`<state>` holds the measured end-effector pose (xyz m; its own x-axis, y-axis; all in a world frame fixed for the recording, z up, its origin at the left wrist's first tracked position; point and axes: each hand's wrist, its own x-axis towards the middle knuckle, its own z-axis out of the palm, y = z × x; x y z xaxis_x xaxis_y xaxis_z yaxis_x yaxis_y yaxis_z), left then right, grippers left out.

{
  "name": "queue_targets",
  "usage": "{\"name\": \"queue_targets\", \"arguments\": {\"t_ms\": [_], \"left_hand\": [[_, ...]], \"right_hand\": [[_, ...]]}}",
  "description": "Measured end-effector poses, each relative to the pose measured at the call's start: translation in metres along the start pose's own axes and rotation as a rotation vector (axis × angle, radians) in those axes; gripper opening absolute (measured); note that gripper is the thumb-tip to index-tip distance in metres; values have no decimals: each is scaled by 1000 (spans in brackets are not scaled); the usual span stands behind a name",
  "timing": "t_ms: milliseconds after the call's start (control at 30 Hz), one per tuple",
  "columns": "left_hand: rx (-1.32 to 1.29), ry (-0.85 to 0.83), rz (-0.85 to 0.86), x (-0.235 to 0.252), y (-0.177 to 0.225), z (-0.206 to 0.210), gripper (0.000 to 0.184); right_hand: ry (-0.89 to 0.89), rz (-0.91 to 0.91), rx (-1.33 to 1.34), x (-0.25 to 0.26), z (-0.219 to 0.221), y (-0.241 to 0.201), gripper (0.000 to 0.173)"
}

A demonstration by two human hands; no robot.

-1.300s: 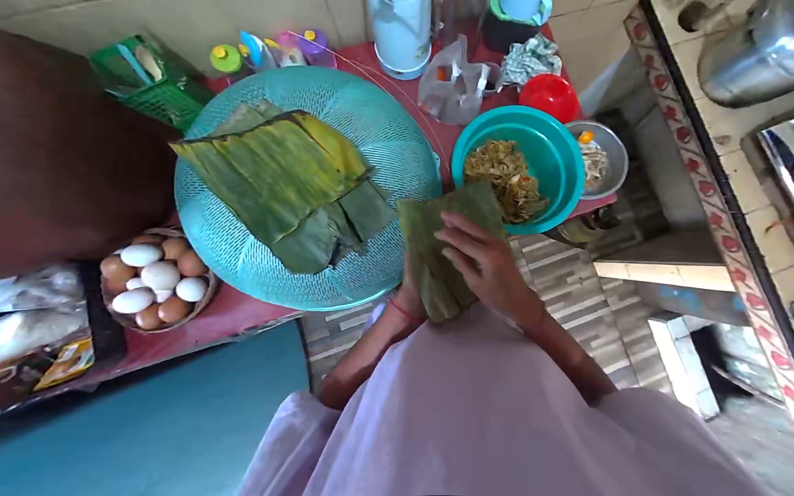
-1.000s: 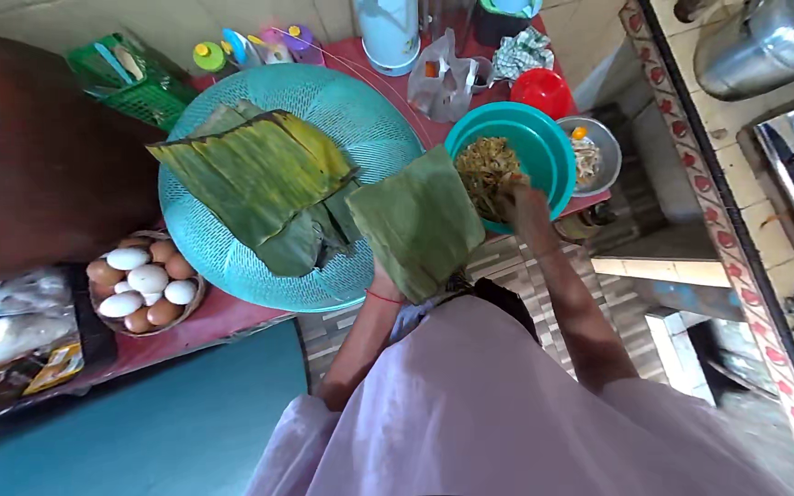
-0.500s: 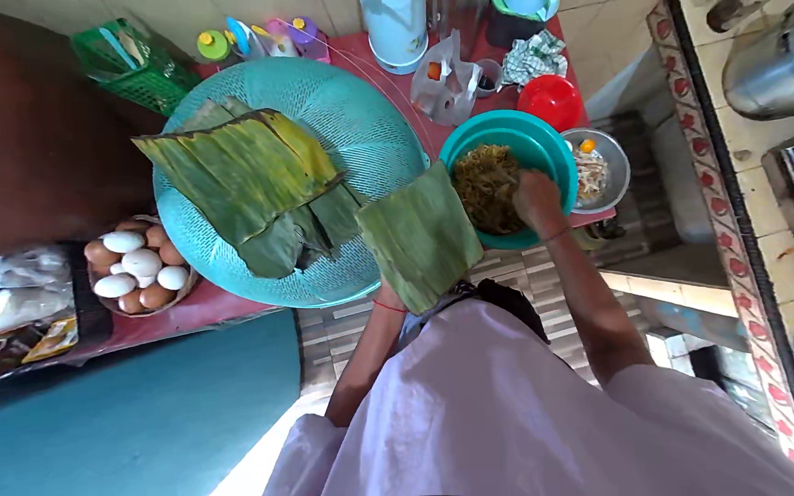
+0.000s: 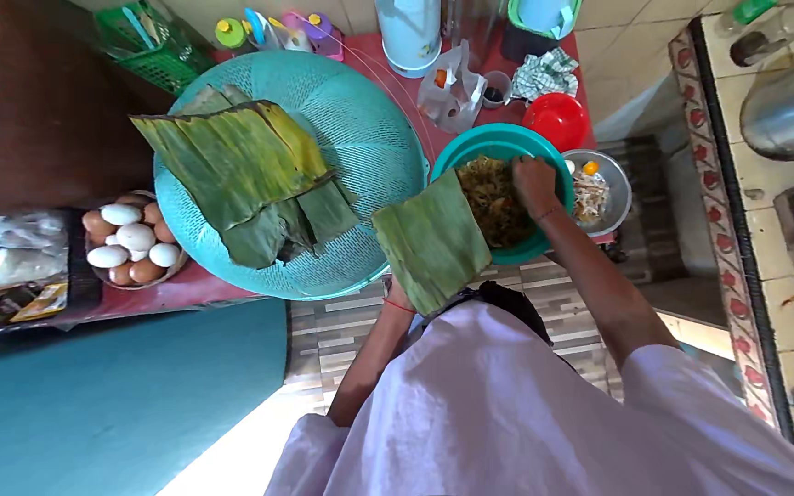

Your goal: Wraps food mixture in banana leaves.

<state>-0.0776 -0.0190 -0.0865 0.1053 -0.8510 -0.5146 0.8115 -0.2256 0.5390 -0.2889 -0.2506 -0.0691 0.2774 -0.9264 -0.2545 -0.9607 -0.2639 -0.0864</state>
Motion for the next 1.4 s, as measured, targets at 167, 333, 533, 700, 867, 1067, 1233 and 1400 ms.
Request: {"name": "queue_targets", "arguments": {"t_ms": [167,333,533,700,867,1067,1233,1400], "left_hand": [[56,331,-119,-12,22,43,40],[84,261,1,-7,-6,0,41],[168,445,-112,-18,10,30,38],[124,404,-98,-15,9,26,41],[-11,327,-26,-13,5,18,40],[-253,244,39,-23,23,34,61],[-305,239,32,-22,24,30,61],[-284,184,33,-15,20,18,63]], "right_hand": [[-158,73,31,15,-14,-10,24],[-253,155,161,20,-29,-6,30],[-292,153,268,24,-31,-8,30],[-358,146,385,34,-19,1,28],[-381,155,525,34,-13,11,24],[-441,152,748,27,-19,14,23],[-375,166,711,21,-21,14,23],[-190,165,176,8,-46,-6,31]]}}
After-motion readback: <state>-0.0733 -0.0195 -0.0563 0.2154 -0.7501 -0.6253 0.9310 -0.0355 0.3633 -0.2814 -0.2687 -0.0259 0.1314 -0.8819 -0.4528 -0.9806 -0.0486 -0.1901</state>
